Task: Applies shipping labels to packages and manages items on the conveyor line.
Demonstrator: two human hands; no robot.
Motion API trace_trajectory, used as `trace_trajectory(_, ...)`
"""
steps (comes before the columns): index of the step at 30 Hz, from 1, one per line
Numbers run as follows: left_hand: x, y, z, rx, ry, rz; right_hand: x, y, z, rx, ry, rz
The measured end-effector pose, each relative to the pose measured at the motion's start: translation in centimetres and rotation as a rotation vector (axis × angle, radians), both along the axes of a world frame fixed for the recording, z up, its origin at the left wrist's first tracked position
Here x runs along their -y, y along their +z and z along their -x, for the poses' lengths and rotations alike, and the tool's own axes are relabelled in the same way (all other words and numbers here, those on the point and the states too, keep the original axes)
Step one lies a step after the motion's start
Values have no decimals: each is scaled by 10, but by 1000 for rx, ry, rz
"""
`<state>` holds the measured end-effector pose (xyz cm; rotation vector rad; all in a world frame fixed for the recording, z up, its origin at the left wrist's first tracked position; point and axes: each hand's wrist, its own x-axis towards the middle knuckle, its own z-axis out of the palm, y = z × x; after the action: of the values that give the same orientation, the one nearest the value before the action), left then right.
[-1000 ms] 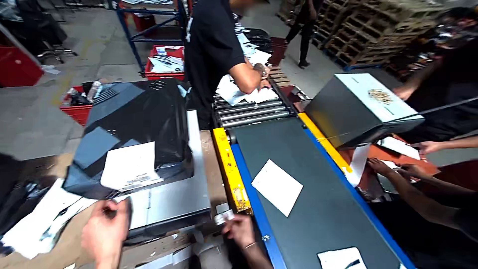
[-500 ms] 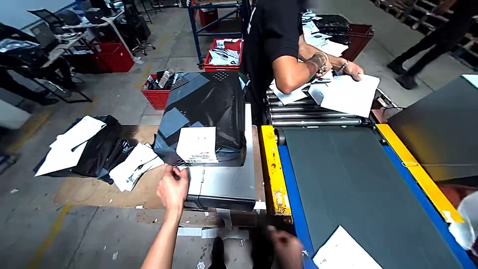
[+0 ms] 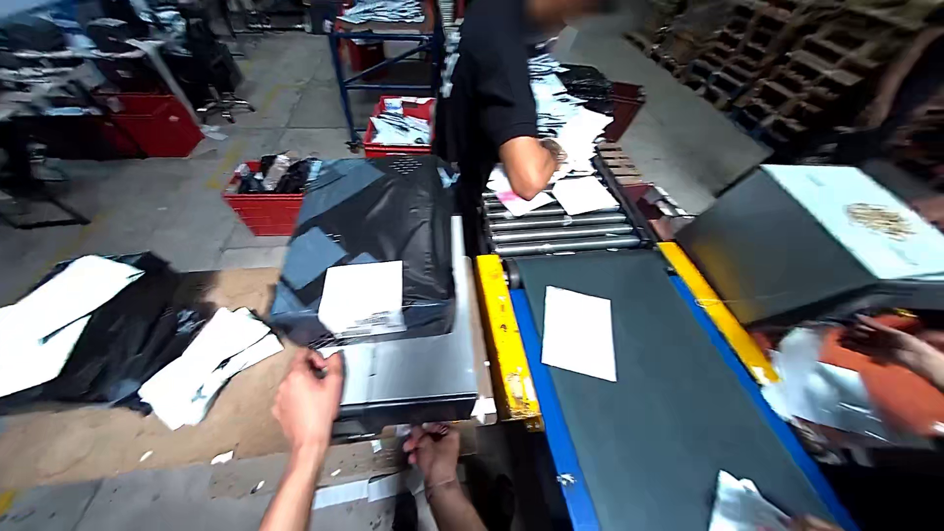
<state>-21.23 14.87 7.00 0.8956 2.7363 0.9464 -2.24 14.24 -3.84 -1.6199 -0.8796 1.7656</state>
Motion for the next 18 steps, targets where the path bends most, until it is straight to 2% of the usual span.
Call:
trace_trajectory(2,-3,-3,-2,-9,-31,-32,-14,-4,-60,89,146,-47)
trace_trajectory(3,-5,-4,-1,-8,-37,-43,-33,-12,-101,145,154,-86)
trace_trajectory(5,-6,-12,3,-13,-39,-63,-95,-30,-189,278,52,-174)
trace_trajectory(8,-9,-27,12,-38,-26,-77,-224,-60,-298,532,-173,-232)
trace_trajectory(10,-11,-25,8,-36,-4,-92,-273,-79,-345,725,-172,-112)
trace_trajectory(12,-10,-15,-1,-57,14,-95,-266,-93,-376,946,-5,97)
trace_trajectory(14,-17,-11,-6,-70,0,-104,-232,-83,-403,1143,148,212)
trace_trajectory(16,-14,-4,-11,-51,-4,-91,-184,-61,-414,1253,171,170)
trace_trajectory(18,-10,4,-9,-44,27,-44,-135,-42,-387,1260,175,19)
